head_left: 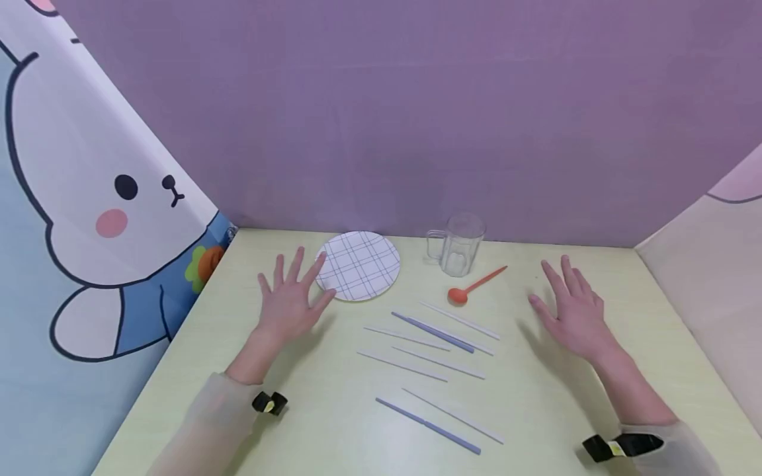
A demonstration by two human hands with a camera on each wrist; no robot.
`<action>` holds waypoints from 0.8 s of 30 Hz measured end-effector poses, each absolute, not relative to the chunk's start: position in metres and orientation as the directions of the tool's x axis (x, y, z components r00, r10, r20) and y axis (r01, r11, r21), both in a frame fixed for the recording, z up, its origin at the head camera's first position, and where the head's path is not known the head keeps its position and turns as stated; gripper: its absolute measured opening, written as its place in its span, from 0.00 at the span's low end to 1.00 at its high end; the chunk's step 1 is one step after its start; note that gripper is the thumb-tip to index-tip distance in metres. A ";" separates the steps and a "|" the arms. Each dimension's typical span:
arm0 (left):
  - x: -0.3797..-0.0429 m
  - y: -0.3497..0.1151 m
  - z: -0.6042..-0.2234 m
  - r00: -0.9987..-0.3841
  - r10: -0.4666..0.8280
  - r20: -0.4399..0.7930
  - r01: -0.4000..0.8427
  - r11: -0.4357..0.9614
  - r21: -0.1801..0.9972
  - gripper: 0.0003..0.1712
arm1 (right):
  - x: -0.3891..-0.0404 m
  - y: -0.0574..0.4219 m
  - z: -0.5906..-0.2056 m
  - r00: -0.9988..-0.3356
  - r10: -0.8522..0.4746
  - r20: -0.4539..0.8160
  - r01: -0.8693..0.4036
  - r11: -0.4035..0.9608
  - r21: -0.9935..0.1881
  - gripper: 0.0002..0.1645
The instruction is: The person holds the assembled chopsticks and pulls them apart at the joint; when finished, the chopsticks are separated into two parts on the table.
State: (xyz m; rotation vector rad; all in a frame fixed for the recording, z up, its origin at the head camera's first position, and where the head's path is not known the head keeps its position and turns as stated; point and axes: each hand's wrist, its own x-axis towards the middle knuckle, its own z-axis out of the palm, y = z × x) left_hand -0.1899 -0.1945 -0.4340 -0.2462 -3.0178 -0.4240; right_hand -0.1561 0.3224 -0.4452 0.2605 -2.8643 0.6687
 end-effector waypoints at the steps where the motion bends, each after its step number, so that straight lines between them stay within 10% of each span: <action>1: -0.191 -0.189 -0.434 -0.980 0.163 0.112 0.187 0.948 0.257 0.44 | -0.157 0.319 -0.445 -0.966 -0.134 0.219 -0.217 0.884 -0.414 0.45; 11: -0.208 -0.127 -0.441 -0.900 0.396 0.179 0.429 0.877 0.217 0.37 | -0.163 0.284 -0.447 -0.950 -0.225 0.215 -0.295 0.871 -0.392 0.43; 24: -0.230 -0.035 -0.453 -0.737 0.673 0.058 0.669 0.715 0.206 0.21 | -0.175 0.239 -0.463 -0.903 -0.397 0.164 -0.427 0.787 -0.445 0.10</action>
